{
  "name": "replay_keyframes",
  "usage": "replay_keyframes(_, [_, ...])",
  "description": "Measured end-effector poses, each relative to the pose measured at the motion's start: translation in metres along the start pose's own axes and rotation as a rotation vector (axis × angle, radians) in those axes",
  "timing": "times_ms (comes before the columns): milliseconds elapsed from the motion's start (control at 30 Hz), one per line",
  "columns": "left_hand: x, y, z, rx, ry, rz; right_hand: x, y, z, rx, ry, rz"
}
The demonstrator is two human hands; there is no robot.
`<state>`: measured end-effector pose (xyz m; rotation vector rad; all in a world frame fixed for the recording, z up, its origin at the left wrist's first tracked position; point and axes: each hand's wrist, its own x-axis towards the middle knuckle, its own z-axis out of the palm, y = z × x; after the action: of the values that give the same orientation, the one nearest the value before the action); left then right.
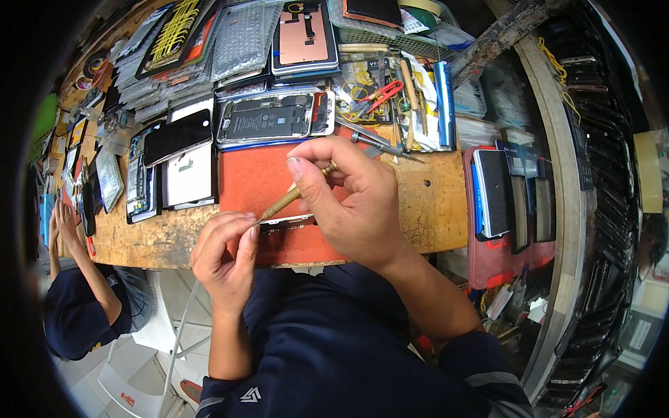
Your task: The person uses a small screwdriver to remove screws from a white smartphone chassis, then sets the chassis aside and picks up a different phone to continue working. The workspace is cluttered with multiple disassembled phones and tools.
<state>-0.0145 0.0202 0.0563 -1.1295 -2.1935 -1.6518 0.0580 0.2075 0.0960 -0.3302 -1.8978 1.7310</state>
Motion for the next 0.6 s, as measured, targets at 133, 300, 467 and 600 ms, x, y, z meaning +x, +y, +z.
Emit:
replay_keyframes(133, [0.0003,-0.0002,0.0002,-0.004,-0.001,-0.003,0.0014,0.0017,0.0006,-0.003,-0.001,0.006])
replay_keyframes(300, [-0.0002,-0.0007,-0.0008,-0.017,-0.012,-0.015,0.0023,0.0035,0.0014,-0.008,0.001,-0.029])
replay_keyframes(467, [0.0001,-0.0016,-0.0008,-0.004,-0.006,-0.011,0.0034,0.0034,0.001,-0.028,-0.004,-0.036])
replay_keyframes(600, [0.0009,-0.0018,-0.0009,-0.009,-0.008,-0.007,0.0037,0.0032,0.0015,-0.038,0.0,-0.052])
